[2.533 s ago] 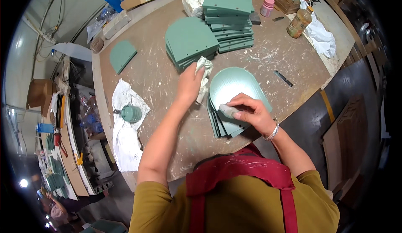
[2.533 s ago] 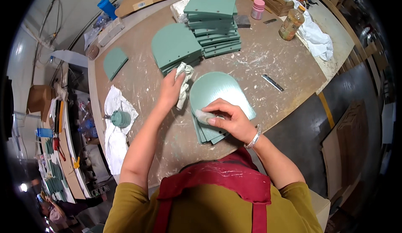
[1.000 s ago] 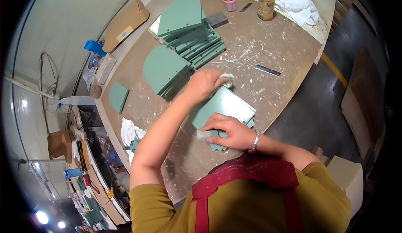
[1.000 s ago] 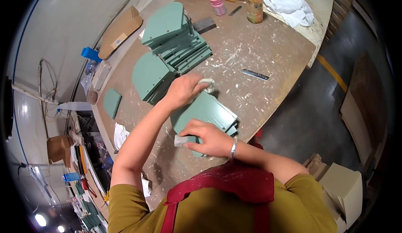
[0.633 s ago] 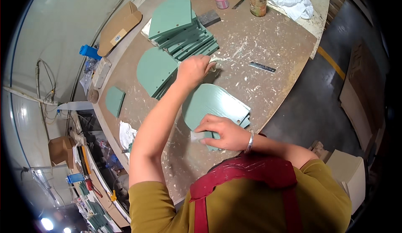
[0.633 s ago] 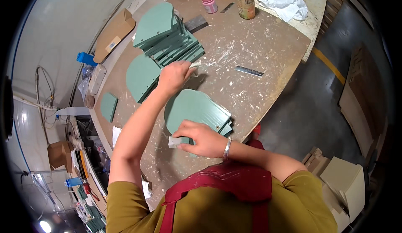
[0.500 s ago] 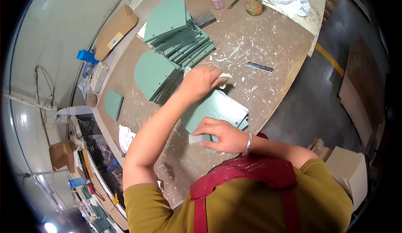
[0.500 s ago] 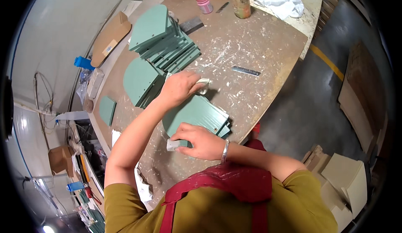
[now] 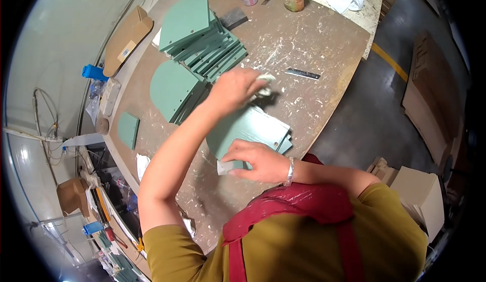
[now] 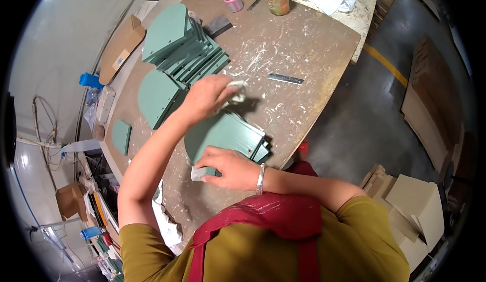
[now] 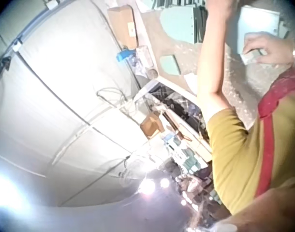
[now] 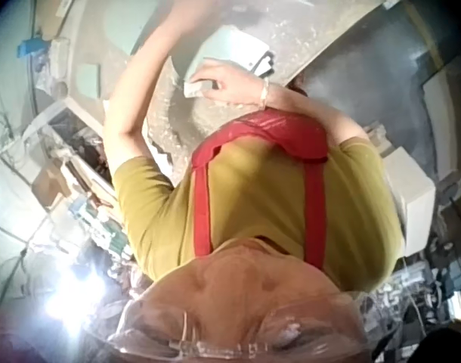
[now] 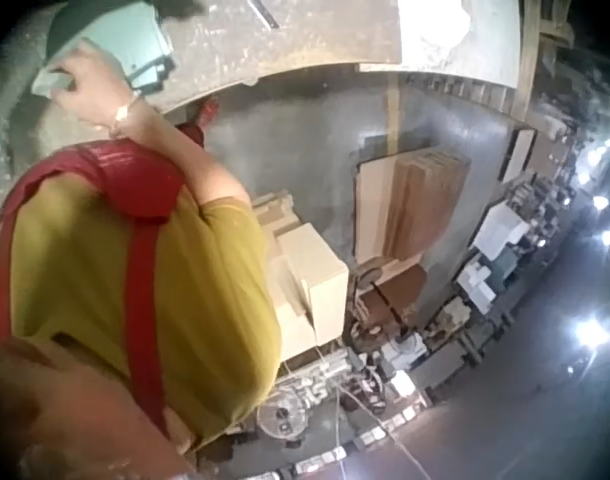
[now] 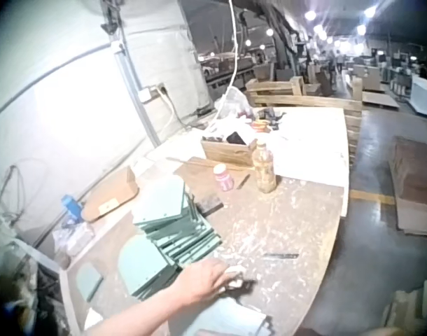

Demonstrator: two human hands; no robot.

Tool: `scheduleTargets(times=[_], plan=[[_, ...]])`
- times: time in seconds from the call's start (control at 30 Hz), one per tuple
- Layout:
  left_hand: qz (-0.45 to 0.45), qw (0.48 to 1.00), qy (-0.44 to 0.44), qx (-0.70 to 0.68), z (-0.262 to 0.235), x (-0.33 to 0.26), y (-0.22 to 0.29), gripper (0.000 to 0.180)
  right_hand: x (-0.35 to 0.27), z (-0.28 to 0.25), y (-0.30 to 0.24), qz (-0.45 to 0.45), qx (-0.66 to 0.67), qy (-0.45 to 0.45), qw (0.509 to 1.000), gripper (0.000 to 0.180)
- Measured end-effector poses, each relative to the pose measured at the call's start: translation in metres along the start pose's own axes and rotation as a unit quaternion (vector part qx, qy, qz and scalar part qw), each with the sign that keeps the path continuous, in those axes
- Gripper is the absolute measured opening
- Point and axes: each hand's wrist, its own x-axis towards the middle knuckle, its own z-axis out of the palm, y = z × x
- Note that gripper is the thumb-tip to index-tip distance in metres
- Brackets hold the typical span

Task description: The person sands the edges of green wooden plates using a sanding block and wipes them with a cloth. They pick up the plates one at a time from a stack, sand the curved edges, wipe away dust, and place them into a new stack.

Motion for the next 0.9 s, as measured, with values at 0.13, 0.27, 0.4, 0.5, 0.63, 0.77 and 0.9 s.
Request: scheduleTargets(times=[0.13, 0.27, 0.4, 0.5, 0.63, 0.77, 0.9], plan=[[0.093, 0.992, -0.045, -0.067, 0.015, -0.003, 0.020, 0.027, 0.002, 0.004, 0.008, -0.041, -0.040, 0.025, 0.998, 0.030], [0.008, 0.996, -0.061, -0.062, 0.001, 0.010, 0.020, 0.027, -0.001, 0.005, 0.002, -0.006, -0.025, 0.009, 1.000, 0.031], [0.138, 0.986, -0.033, -0.082, 0.032, 0.001, 0.070, 0.035, -0.003, 0.016, 0.021, -0.071, -0.075, 0.050, 0.993, 0.032], [0.029, 0.991, -0.130, -0.010, 0.029, 0.022, 0.058, 0.034, -0.002, 0.013, 0.012, 0.001, -0.091, 0.021, 0.996, 0.034], [0.083, 0.994, -0.039, -0.061, 0.022, 0.028, 0.067, 0.032, -0.004, 0.011, 0.010, -0.006, -0.090, 0.022, 0.996, 0.035], [0.027, 0.997, -0.047, -0.056, 0.042, 0.015, 0.046, 0.030, -0.002, 0.014, 0.011, -0.008, -0.096, 0.033, 0.995, 0.034], [-0.127, 0.991, 0.048, -0.007, 0.005, 0.001, -0.008, 0.028, 0.000, 0.012, 0.001, -0.032, -0.058, 0.041, 0.997, 0.033]])
